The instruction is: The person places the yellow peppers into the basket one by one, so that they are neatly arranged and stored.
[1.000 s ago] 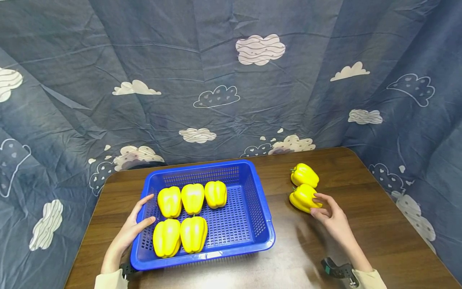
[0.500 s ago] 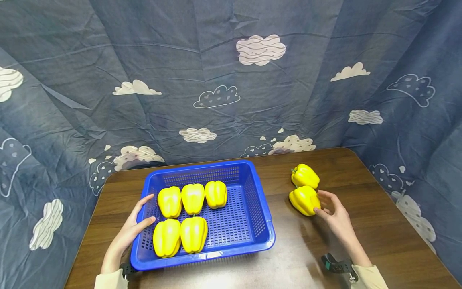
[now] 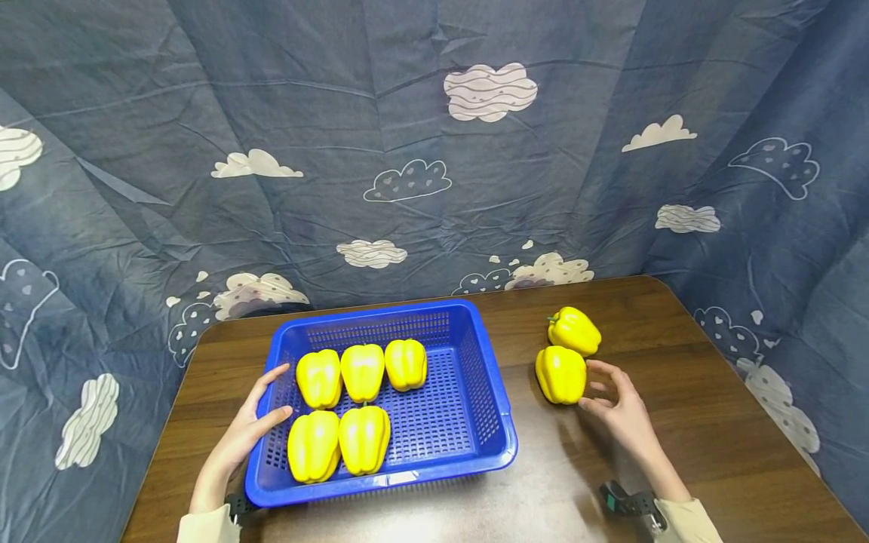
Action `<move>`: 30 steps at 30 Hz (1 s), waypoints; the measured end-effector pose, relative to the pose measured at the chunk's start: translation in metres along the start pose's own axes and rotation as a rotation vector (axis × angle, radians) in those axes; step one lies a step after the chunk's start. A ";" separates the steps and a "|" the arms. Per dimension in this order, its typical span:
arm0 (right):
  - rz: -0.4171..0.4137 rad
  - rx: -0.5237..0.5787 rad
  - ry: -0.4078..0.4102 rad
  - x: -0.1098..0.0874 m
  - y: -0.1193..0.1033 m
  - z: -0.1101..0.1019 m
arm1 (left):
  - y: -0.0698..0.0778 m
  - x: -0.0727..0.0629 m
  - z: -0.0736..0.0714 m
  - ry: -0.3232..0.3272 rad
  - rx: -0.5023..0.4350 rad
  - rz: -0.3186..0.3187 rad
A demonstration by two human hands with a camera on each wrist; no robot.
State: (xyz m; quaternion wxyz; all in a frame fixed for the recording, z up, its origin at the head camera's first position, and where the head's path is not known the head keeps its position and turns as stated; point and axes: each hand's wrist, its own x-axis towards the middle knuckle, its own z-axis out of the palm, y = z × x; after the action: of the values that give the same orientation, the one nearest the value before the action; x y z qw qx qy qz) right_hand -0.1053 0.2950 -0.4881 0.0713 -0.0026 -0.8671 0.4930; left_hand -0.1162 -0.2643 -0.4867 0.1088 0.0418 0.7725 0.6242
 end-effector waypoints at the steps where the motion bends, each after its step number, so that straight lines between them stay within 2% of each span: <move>1: 0.002 -0.011 -0.004 0.001 0.002 0.001 | 0.000 0.000 0.000 0.001 0.003 0.001; 7: 0.018 0.016 -0.076 0.010 0.011 0.003 | 0.000 0.001 0.000 0.000 0.008 -0.003; 12: 0.000 0.031 -0.118 0.016 0.015 0.005 | 0.000 0.001 0.000 0.005 0.025 0.002; 30: -0.010 0.009 -0.143 0.023 0.024 0.015 | 0.001 0.001 0.001 -0.001 0.012 0.031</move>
State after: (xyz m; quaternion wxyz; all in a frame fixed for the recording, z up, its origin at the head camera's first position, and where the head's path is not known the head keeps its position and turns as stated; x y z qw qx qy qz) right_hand -0.1311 0.2957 -0.5134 0.0114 0.0373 -0.8677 0.4956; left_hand -0.1168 -0.2627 -0.4860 0.0995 0.0547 0.7753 0.6213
